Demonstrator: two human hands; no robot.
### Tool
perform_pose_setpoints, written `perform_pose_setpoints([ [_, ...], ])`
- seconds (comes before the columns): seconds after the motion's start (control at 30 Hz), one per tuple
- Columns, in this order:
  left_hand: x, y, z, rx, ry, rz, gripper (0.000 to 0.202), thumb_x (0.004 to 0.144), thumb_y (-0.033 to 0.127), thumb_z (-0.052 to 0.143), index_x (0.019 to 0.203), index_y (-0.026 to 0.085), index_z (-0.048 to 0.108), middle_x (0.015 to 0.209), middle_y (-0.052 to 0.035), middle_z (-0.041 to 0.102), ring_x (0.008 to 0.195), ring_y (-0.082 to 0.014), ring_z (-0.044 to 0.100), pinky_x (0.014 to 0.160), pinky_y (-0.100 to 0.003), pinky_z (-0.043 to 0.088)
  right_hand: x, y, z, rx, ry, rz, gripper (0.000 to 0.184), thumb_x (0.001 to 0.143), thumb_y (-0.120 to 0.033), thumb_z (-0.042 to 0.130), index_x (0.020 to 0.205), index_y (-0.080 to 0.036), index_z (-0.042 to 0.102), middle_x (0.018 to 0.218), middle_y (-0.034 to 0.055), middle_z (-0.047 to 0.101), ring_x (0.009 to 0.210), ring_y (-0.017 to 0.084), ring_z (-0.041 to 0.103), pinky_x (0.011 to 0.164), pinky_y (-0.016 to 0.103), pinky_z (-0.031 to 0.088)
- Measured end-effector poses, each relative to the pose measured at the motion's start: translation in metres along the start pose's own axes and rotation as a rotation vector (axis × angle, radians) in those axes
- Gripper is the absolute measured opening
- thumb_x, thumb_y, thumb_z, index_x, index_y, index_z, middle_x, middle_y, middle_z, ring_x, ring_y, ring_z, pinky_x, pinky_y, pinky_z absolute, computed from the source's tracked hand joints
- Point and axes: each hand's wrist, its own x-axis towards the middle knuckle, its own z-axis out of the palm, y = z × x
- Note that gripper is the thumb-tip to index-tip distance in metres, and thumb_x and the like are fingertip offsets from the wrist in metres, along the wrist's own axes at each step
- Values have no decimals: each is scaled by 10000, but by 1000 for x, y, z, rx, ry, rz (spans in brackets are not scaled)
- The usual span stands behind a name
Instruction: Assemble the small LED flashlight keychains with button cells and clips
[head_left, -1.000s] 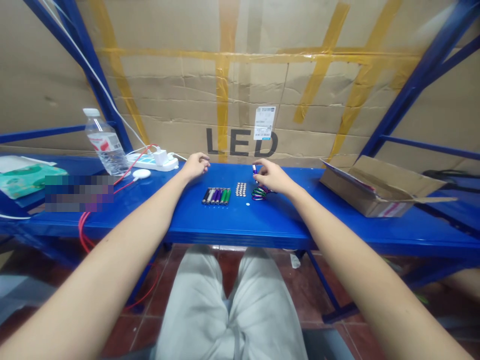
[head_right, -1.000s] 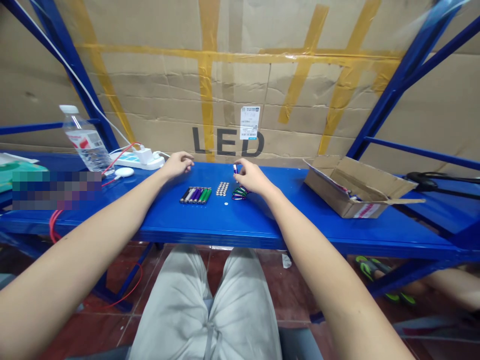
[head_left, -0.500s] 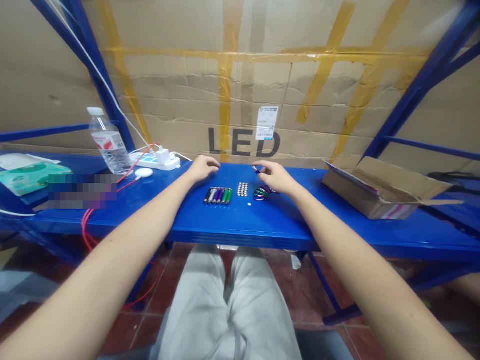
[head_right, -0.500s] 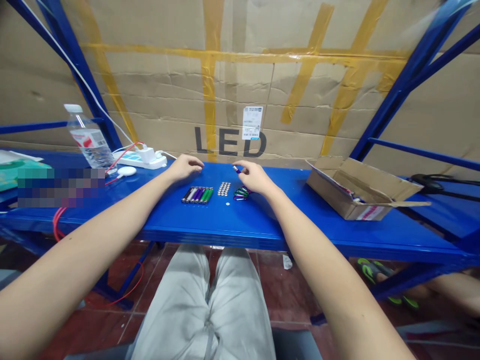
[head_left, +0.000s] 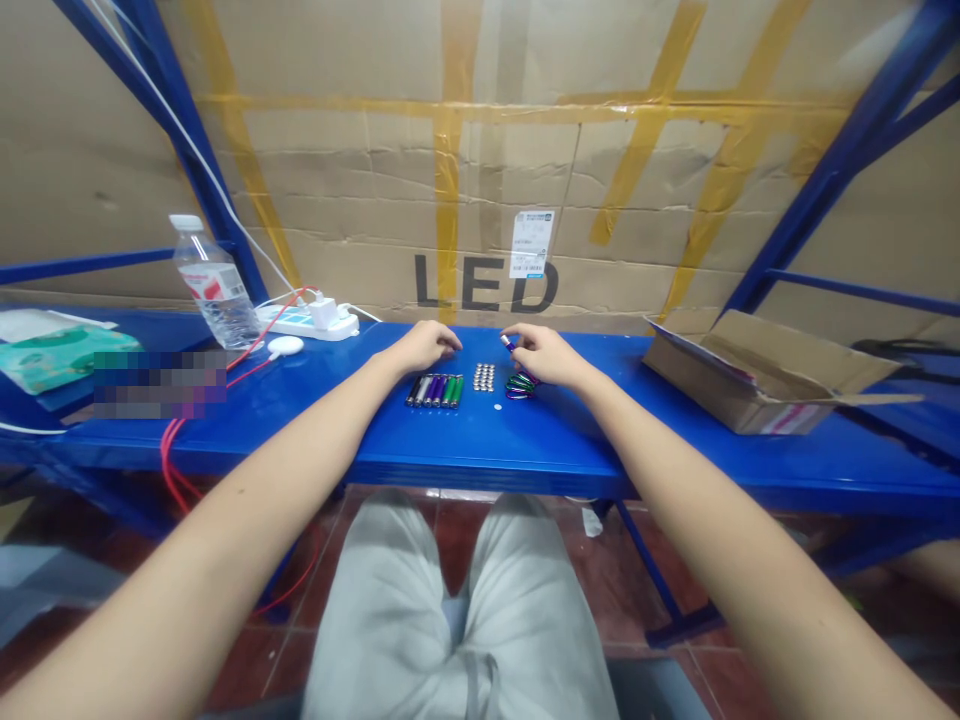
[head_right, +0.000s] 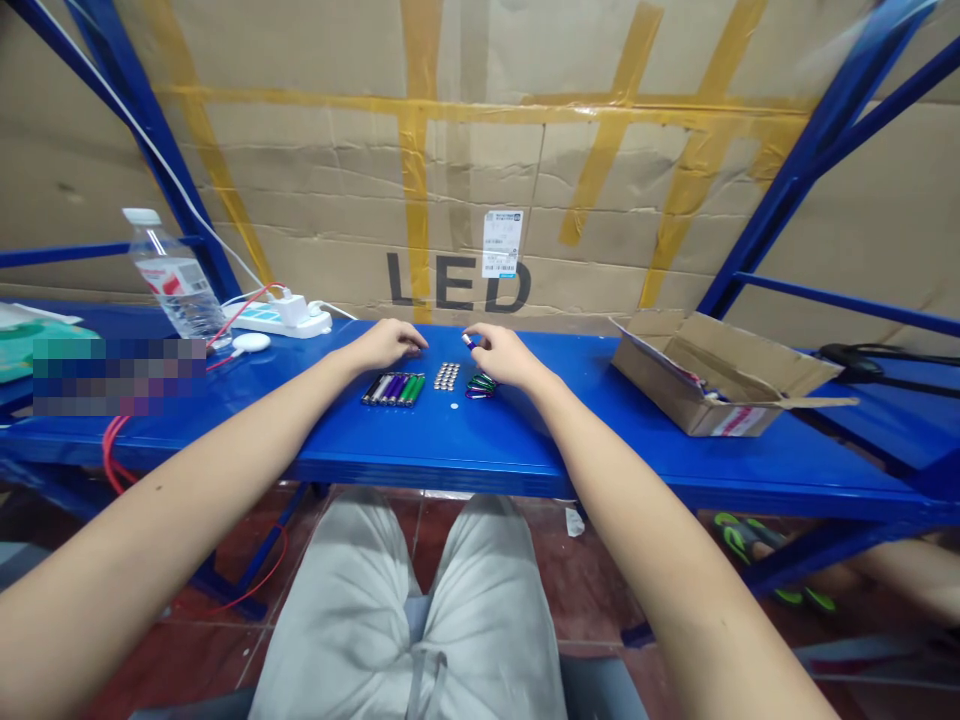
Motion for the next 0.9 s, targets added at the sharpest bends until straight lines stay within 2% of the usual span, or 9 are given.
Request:
perform_pose_setpoints([
  [0.13,-1,1,1,52,-80,50,194,778,178,665,922,194,795,997,-50,781,943,-223,700,904,-319,516,0,-2,0,91,-10,32,351,747,-89,531,1070,-173,639,707,18,636,609,159,600,542,250,444],
  [0.27,-3,9,-3,68,-110,43,259,789,230,658,1015,195,779,1022,-48,777,939,-214,702,882,-307,524,-2,-10,-1,191,-22,119,230,776,-99,516,980,-175,591,782,42,654,579,138,591,469,220,414],
  [0.37,-8,27,-8,86,-51,91,268,798,197,596,994,180,779,953,-48,777,891,-196,699,842,-293,523,-3,-14,-2,222,-19,159,194,792,-99,511,957,-175,579,758,36,638,541,122,563,435,205,382],
  [0.43,-13,44,-10,100,-49,180,283,778,145,553,935,185,786,951,-34,774,887,-186,690,851,-288,513,-3,-14,-2,224,-10,153,183,799,-94,511,948,-172,581,736,29,628,533,117,553,439,202,382],
  [0.53,-18,68,-5,176,-201,292,338,745,96,505,877,210,794,914,-15,772,864,-181,674,847,-286,506,-3,-14,-3,207,2,128,162,815,-95,512,938,-170,586,727,27,629,542,117,554,468,205,407],
  [0.6,-20,78,0,254,-253,353,349,735,86,501,855,228,796,893,-12,770,865,-186,660,873,-292,494,-3,-14,-3,196,4,125,160,822,-94,512,941,-168,587,731,29,635,550,119,559,482,207,416],
  [0.73,-20,80,8,344,-257,406,347,733,85,505,839,239,797,903,-18,767,887,-195,646,927,-310,466,-3,-15,-4,183,-5,126,162,827,-97,512,954,-167,585,739,33,641,561,121,567,489,206,420],
  [0.9,-20,74,8,247,-278,367,381,718,66,504,848,260,804,876,4,775,827,-192,665,875,-298,487,-1,-11,-3,195,-2,125,169,811,-98,513,940,-172,591,733,35,640,561,134,571,491,223,429],
])
